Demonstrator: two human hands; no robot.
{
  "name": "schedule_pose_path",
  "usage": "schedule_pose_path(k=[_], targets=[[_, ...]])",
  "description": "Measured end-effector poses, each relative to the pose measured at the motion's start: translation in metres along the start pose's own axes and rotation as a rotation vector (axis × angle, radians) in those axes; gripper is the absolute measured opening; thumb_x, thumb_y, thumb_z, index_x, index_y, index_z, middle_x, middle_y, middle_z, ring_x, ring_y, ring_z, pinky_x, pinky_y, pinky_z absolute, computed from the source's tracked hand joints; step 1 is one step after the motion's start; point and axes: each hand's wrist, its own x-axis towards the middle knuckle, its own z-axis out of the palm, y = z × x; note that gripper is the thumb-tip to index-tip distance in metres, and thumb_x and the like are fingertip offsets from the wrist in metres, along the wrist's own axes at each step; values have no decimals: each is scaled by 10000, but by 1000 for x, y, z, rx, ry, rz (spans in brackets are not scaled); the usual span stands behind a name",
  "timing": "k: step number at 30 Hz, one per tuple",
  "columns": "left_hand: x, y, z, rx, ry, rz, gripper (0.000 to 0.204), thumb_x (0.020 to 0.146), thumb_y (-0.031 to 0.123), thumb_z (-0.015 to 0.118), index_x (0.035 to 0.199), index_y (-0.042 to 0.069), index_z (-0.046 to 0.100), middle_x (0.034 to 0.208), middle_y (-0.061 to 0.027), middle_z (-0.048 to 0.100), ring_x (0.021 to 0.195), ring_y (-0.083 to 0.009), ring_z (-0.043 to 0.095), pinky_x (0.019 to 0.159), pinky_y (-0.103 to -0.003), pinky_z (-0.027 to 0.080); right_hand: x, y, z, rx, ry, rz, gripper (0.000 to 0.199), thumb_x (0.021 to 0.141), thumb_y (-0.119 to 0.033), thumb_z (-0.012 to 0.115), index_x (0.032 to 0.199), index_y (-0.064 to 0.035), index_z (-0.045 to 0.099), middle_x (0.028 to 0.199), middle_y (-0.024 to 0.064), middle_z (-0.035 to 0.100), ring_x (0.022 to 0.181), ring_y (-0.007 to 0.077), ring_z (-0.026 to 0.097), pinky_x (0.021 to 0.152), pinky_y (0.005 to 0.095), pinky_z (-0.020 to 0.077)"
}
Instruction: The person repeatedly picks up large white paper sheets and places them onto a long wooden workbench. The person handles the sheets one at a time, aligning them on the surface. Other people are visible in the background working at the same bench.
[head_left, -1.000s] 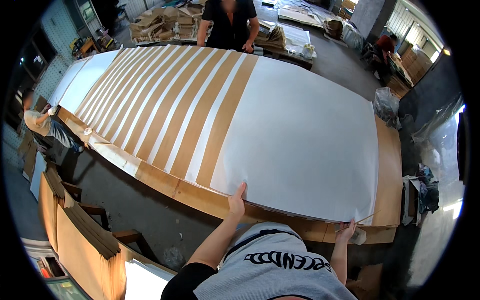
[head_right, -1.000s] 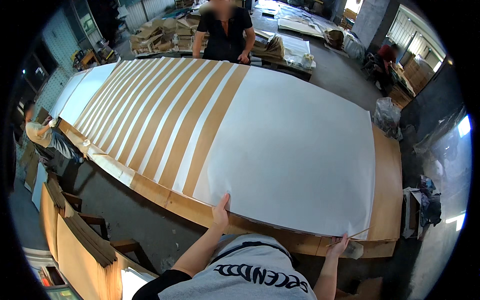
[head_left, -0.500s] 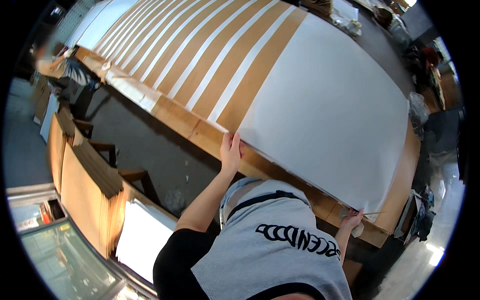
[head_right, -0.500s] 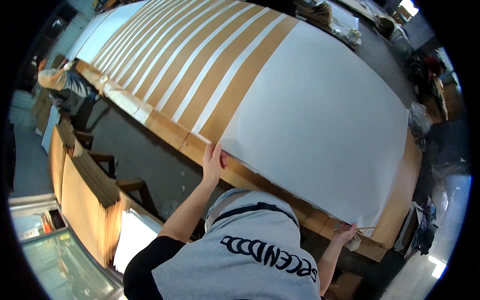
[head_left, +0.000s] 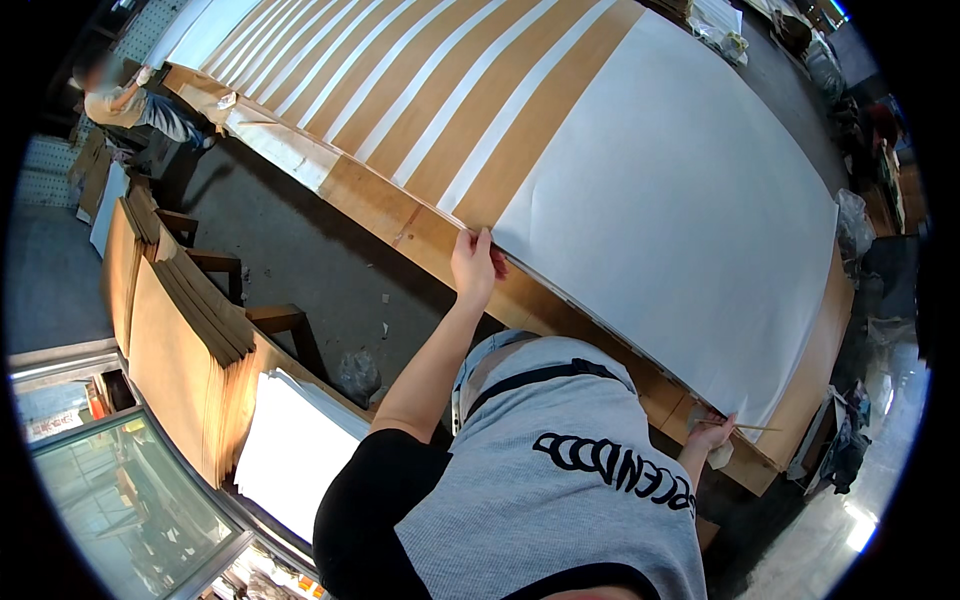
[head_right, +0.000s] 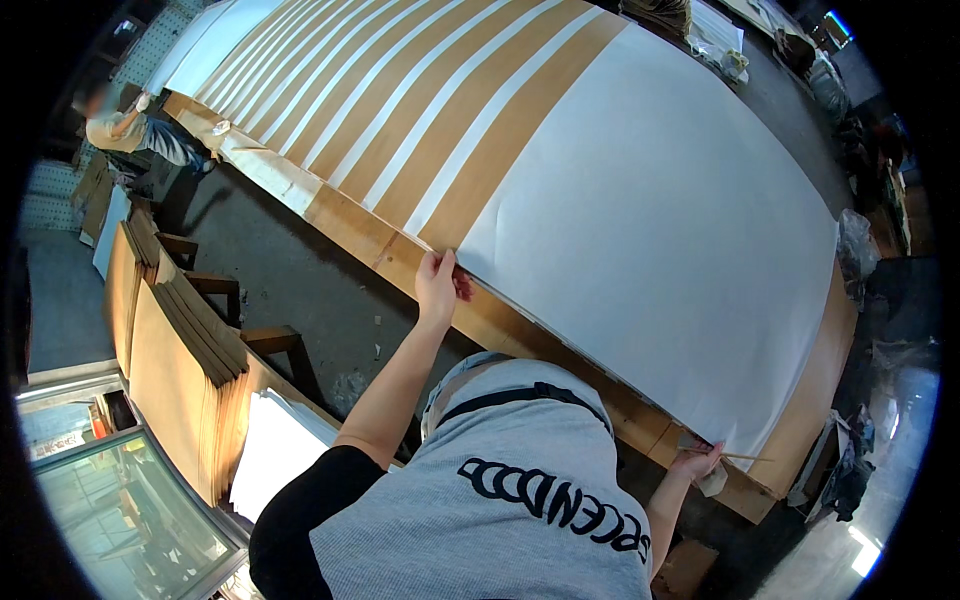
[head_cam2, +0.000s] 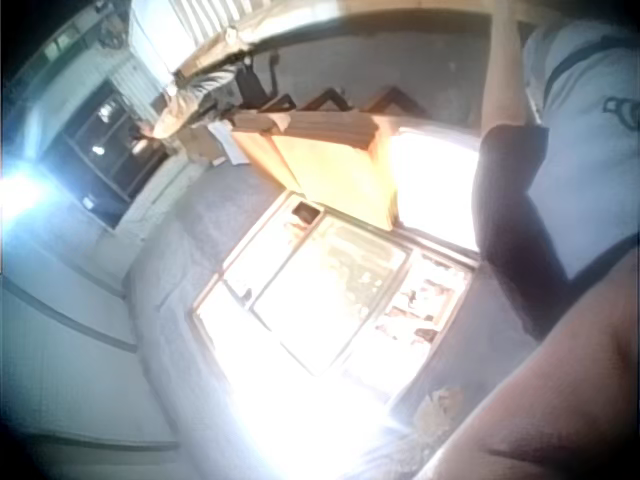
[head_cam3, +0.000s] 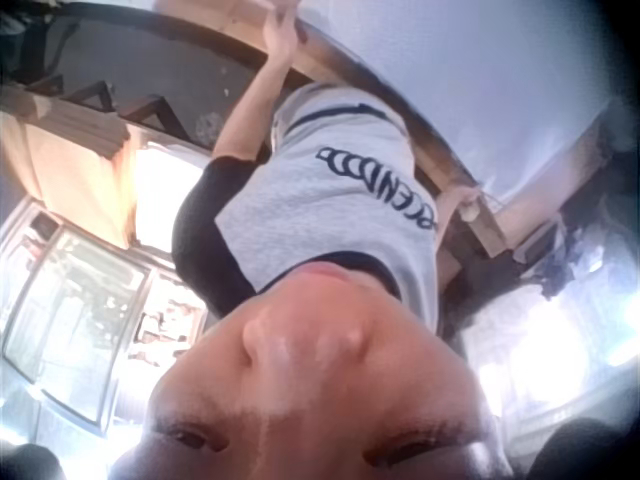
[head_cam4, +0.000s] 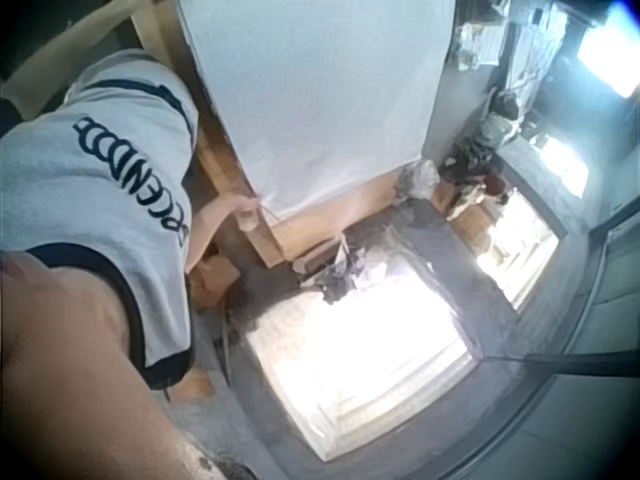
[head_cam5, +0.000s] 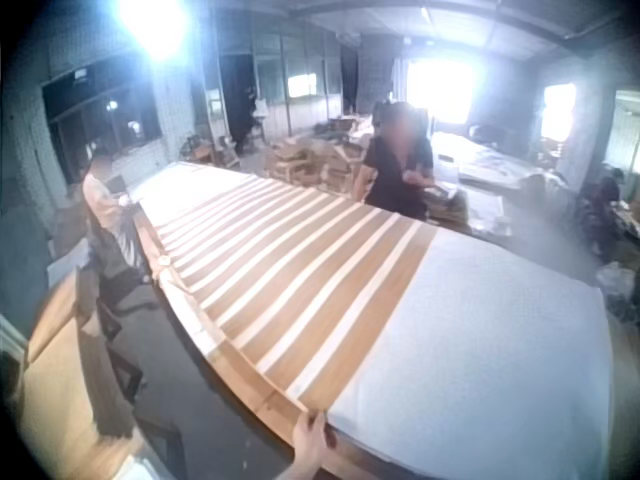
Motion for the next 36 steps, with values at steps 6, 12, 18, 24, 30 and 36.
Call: schedule_pose_path(k=[6,12,18,24,30,36], targets=[[2,4,0,29,4,-35,208,875,199,416,777,19,380,534,-83,495,357,-168,485,299,-274,390,2,5,-7,14,-39,-26,299,864,-233,419,1083,-31,447,1050,98,511,928,216,505,821,340,423],[4,4,0,24,-14,-55,202,873,185,413,777,11,379,539,-95,501,364,-184,499,310,-291,417,-5,0,3,19,-12,-22,280,865,-208,423,1080,-30,446,1069,96,496,959,211,489,840,329,408],[8,5,-1,47,-18,-80,193,869,175,414,783,5,386,548,-98,500,371,-195,507,315,-300,427,-1,0,2,22,3,3,281,860,-190,433,1086,-24,444,1062,103,501,958,219,492,837,335,416],[8,6,-3,76,-7,-79,201,865,182,422,779,3,391,549,-100,497,363,-199,508,304,-311,427,0,3,-3,7,-23,-9,303,858,-188,426,1110,-20,433,1097,112,487,989,237,479,849,373,414],[25,-19,-23,458,182,109,241,845,217,492,781,6,395,620,-95,485,531,-196,501,491,-304,419,-7,3,7,-39,-56,-50,366,852,-187,361,1161,7,396,1151,119,460,1035,265,448,867,405,386],[-46,36,21,855,-7,1089,190,766,123,607,899,48,493,831,-83,473,814,-237,464,677,-309,388,-14,-3,15,27,106,-36,246,853,-182,445,1057,-45,458,994,64,508,868,184,488,732,329,403]])
